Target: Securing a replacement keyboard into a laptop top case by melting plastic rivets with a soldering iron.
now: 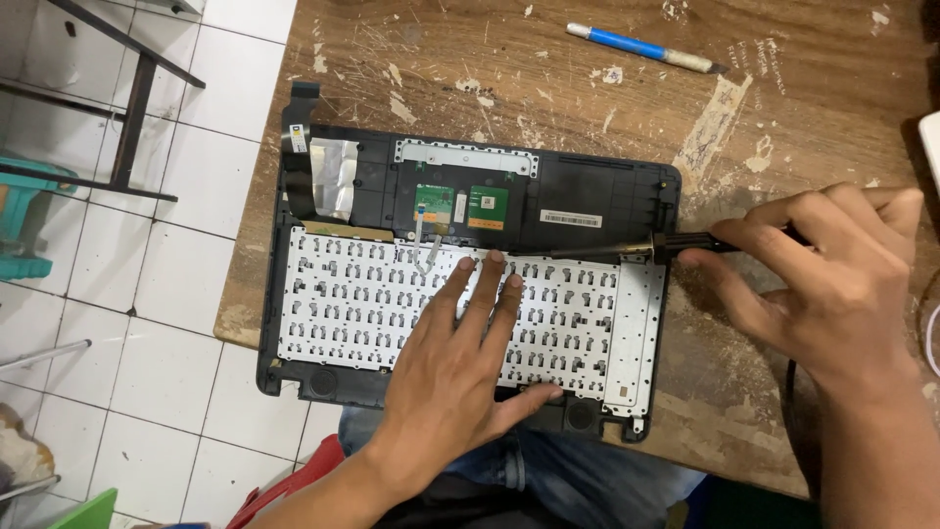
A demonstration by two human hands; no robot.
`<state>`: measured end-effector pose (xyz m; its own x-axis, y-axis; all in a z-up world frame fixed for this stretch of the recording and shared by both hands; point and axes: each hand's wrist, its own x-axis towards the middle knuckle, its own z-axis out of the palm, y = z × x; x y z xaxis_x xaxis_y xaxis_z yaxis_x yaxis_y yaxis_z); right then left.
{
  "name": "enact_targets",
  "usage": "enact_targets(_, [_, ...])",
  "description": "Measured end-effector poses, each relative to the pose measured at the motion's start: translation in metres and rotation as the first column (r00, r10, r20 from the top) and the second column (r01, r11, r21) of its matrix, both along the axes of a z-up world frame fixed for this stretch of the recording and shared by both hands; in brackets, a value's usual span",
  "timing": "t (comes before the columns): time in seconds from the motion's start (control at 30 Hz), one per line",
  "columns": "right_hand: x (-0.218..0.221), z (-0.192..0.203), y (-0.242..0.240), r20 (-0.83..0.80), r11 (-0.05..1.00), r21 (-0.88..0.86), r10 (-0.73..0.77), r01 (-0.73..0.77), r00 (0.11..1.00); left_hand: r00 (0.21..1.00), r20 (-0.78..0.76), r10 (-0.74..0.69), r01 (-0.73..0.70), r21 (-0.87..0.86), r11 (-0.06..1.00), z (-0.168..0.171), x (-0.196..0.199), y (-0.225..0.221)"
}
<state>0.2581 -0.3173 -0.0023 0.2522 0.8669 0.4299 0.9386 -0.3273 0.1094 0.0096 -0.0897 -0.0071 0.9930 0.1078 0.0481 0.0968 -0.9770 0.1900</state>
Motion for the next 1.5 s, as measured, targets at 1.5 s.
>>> enact_targets(1.5, [-0.009,0.03,-0.017,-0.077,0.999,-0.037,-0.034,0.031,0.996,0.998,-0.065,-0.003,0.0,-0.047,0.999,0.002,0.002,0.0])
